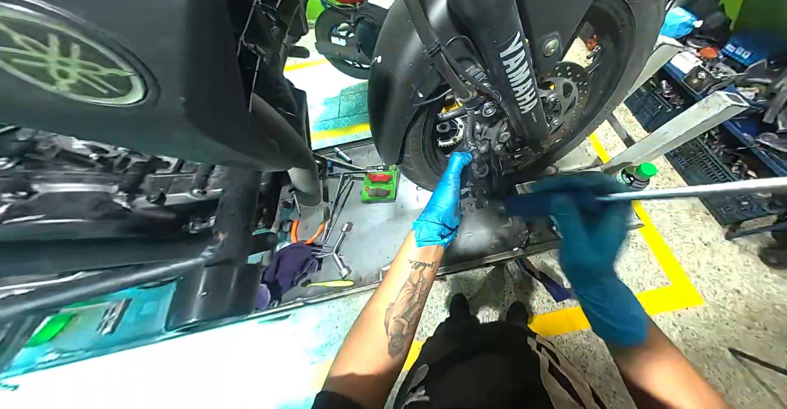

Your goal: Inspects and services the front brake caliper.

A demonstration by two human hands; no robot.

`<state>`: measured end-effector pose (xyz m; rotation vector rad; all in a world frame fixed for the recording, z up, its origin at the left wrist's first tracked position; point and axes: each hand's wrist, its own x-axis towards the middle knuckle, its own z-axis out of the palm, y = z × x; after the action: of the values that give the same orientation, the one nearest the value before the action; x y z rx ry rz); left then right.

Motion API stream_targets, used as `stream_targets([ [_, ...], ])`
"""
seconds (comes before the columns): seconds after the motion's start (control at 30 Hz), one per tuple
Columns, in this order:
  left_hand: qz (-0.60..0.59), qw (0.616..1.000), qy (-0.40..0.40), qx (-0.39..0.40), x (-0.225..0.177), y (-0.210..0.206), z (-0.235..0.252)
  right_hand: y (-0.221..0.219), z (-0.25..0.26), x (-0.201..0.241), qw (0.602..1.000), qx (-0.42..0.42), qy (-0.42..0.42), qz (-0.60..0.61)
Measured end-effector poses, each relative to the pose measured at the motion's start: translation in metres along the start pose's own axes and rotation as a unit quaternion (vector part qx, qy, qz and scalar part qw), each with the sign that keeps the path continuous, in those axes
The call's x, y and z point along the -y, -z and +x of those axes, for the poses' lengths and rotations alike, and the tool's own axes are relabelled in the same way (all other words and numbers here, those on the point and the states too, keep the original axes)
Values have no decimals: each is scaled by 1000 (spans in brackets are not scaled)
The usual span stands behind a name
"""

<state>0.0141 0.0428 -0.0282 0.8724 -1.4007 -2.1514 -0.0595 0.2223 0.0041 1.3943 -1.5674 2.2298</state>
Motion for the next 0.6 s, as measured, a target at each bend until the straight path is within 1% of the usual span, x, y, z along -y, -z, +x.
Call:
stream_targets([
  [0.07,2,1000,6,1,-4,0,2,12,25,44,993,-115,-4,31],
  [0.1,-5,1000,15,-4,-2,-2,-1,16,31,59,988,-150,12,23],
  [0.13,-12,1000,21,-7,-1,-6,-3,15,30,59,989,-147,20,15],
  [0.17,-21,999,23,-9,-2,-9,-3,10,21,42,993,-110,28,19],
  [0.23,-37,999,23,-8,-2,-15,-5,-2,1,0,1000,-11,-1,0],
  [0.27,-36,999,27,-2,-3,-13,-7,0,-3,-8,1000,-7,-12,5],
  [0.33,-29,999,44,-4,-14,-12,-9,14,8,-2,997,-72,4,24],
  [0.37,-35,997,68,-11,-17,-14,-15,23,10,5,994,-104,10,30],
  [0.4,-45,994,100,-13,-20,-15,-22,28,8,6,991,-127,-2,31],
  [0.43,-58,990,125,-13,-23,-18,-26,31,5,2,990,-131,-41,21],
  [0.5,-120,984,127,16,-17,-22,-26,25,-9,-17,979,-89,-182,-20],
  [0.57,-205,969,118,76,-4,-20,-20,12,-12,-33,946,-35,-321,1],
  [0.6,-232,961,116,98,-1,-21,-17,5,-7,-35,930,-22,-365,23],
])
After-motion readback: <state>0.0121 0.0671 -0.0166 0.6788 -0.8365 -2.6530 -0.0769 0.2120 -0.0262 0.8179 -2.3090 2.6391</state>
